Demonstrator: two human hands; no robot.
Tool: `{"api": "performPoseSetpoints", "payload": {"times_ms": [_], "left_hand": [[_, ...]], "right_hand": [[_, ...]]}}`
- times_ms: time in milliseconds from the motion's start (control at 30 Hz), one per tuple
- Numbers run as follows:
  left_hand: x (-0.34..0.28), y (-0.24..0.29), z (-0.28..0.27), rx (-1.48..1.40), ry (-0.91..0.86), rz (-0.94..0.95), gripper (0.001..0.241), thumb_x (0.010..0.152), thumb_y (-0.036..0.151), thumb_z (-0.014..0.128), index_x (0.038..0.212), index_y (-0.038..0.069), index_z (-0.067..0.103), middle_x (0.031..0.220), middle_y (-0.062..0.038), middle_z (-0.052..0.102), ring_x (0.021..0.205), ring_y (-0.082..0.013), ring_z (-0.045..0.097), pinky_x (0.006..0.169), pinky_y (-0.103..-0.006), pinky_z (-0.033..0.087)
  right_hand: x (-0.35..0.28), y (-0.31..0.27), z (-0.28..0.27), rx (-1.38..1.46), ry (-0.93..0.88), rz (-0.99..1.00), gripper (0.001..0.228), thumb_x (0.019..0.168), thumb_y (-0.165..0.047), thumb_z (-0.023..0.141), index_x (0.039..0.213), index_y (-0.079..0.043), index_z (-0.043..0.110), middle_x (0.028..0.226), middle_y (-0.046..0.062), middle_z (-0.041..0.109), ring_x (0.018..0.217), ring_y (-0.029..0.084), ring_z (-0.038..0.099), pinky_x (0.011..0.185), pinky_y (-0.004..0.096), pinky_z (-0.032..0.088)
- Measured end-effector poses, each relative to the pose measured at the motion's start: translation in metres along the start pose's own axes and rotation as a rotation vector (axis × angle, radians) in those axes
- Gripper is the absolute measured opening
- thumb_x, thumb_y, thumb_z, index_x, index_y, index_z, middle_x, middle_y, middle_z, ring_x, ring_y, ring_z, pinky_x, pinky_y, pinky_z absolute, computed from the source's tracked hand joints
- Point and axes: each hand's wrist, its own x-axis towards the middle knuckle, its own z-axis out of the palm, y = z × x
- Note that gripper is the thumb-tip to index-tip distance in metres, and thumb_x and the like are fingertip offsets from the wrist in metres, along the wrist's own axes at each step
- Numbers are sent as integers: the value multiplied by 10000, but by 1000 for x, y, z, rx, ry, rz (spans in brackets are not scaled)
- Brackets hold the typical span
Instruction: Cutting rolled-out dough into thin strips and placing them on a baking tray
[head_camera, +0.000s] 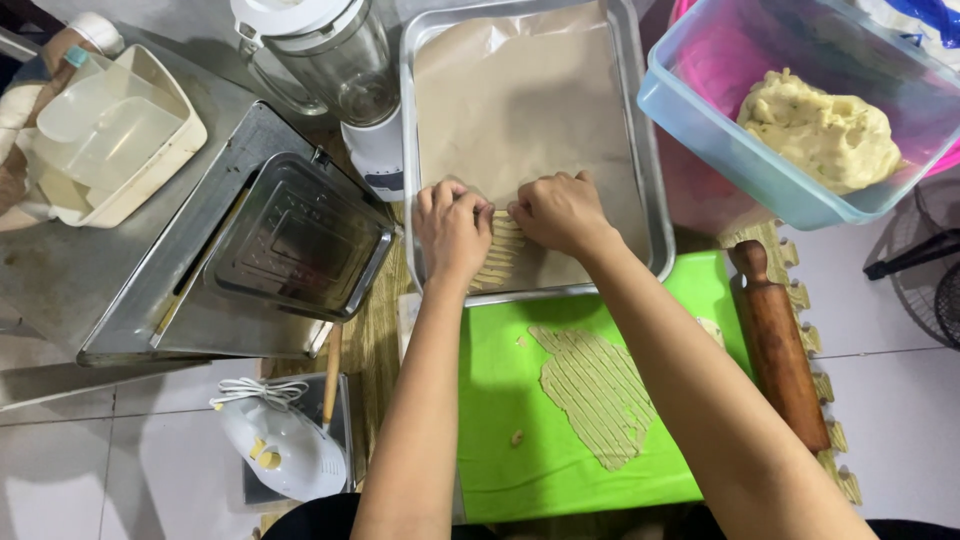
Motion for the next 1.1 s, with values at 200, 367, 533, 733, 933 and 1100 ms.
{"api": "performPoseSetpoints", "payload": {"times_ms": [200,367,533,733,933,1100], "left_hand": [[3,1,-2,-68,71,25,129,783,297,840,840,240,739,1050,33,573,1144,-261,505,992,-460,439],[6,-15,16,-153,126,10,132,766,242,844,846,225,740,1029,19,584,1104,-272,540,988,-426,453],[6,-15,2,-200,130,7,106,815,170,801,907,196,755,1035,-3,593,1091,-287,571,989,-411,472],[2,-3,-14,-230,177,16,206,785,-7,708,856,178,763,1012,-16,590,1079,-279,576,984,-377,483],[-6,13,-32,-225,-11,27,362,737,-120,715,930,177,794,1104,-29,599,1175,-259,511,1037,-421,421],[-13,15,-28,-127,-51,126,293,760,14,716,907,251,807,1107,-1,560,1215,-294,482,948,-441,502]], "right_hand": [[4,-3,0,-15,-27,35,251,875,-330,620,697,-169,692,625,60,636,744,329,681,765,469,416],[7,0,9,-36,-32,67,248,837,-376,643,705,-174,700,640,65,648,754,329,686,762,471,415],[11,-1,11,-64,-13,99,218,817,-352,674,685,-182,706,625,31,632,708,300,662,760,450,399],[15,0,17,-57,-31,191,294,777,-421,689,785,-142,783,702,110,690,795,353,703,874,579,438],[16,3,17,-27,-8,274,419,761,-476,678,871,-92,803,745,149,707,829,382,716,891,630,452],[14,4,-1,43,5,269,443,760,-473,792,671,-46,713,589,161,625,626,364,691,618,479,521]]}}
